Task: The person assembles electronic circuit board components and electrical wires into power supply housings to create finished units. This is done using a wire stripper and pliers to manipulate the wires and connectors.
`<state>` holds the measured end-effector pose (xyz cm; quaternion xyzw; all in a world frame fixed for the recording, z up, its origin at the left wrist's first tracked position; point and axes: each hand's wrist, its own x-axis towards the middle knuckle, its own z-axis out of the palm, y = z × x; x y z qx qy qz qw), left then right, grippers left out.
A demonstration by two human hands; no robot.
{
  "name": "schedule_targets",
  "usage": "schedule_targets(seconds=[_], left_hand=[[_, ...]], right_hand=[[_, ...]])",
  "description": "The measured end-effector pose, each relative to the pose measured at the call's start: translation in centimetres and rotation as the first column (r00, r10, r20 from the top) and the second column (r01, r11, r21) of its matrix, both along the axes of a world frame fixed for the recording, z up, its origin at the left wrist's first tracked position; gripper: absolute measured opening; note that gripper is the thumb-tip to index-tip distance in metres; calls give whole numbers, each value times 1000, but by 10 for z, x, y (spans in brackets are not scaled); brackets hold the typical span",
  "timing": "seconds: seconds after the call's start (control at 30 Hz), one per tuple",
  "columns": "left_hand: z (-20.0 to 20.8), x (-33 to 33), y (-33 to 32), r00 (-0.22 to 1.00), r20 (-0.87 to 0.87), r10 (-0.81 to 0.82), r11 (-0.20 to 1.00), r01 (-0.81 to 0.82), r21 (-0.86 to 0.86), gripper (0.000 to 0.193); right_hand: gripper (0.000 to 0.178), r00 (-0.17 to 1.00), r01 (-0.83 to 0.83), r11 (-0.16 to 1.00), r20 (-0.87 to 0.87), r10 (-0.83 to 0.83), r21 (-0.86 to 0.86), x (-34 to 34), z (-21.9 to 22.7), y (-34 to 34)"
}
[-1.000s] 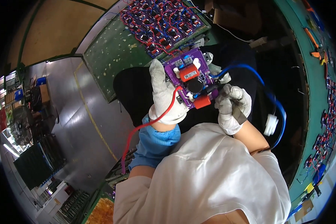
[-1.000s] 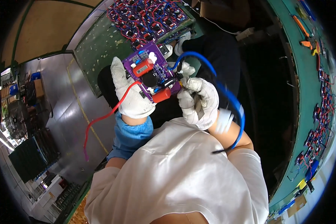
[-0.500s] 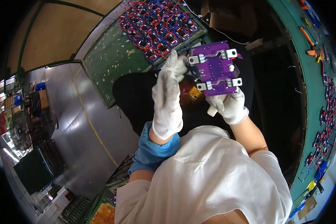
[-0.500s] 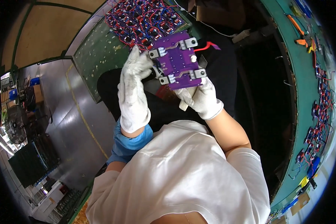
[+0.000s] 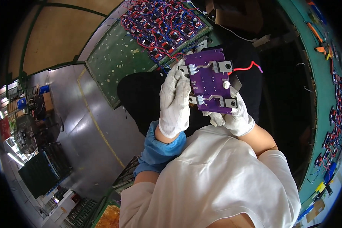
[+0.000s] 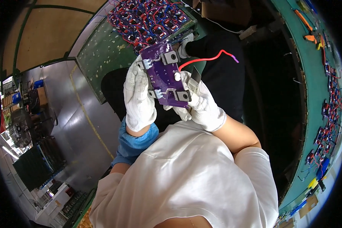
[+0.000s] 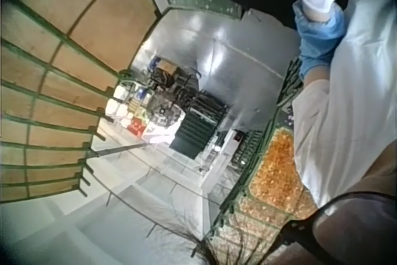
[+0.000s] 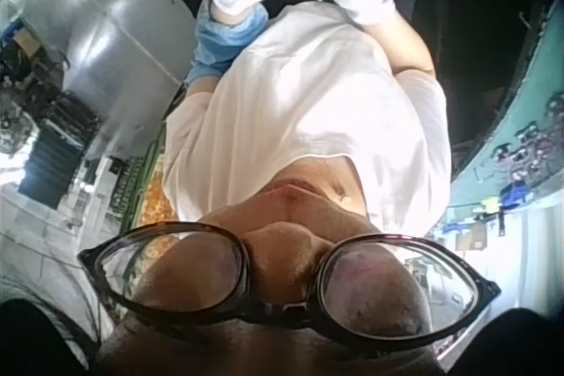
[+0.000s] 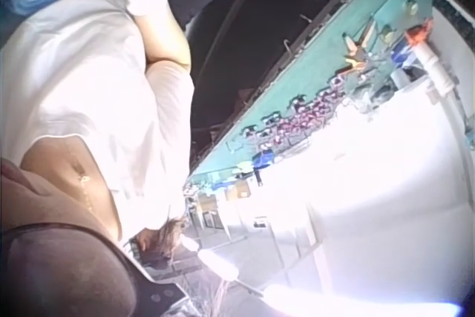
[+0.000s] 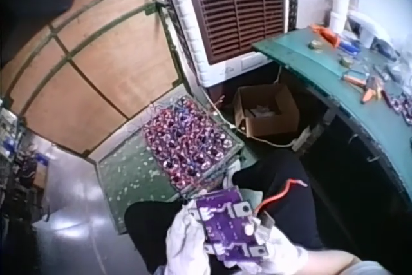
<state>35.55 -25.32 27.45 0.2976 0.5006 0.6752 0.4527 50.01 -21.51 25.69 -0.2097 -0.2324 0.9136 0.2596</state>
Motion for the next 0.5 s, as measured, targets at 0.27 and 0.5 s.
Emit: schedule_targets(seconds=[0.27, 0.5], left_hand=[[-9, -6, -2, 988, 128, -90, 995, 95, -35, 42], [-11, -2, -1, 979, 192, -61, 994, 77, -75, 44]], right_hand=[[67, 1000, 23, 995, -17, -22, 93, 1, 0, 3], [62, 995, 41, 996, -93, -33, 79, -1, -4, 5]])
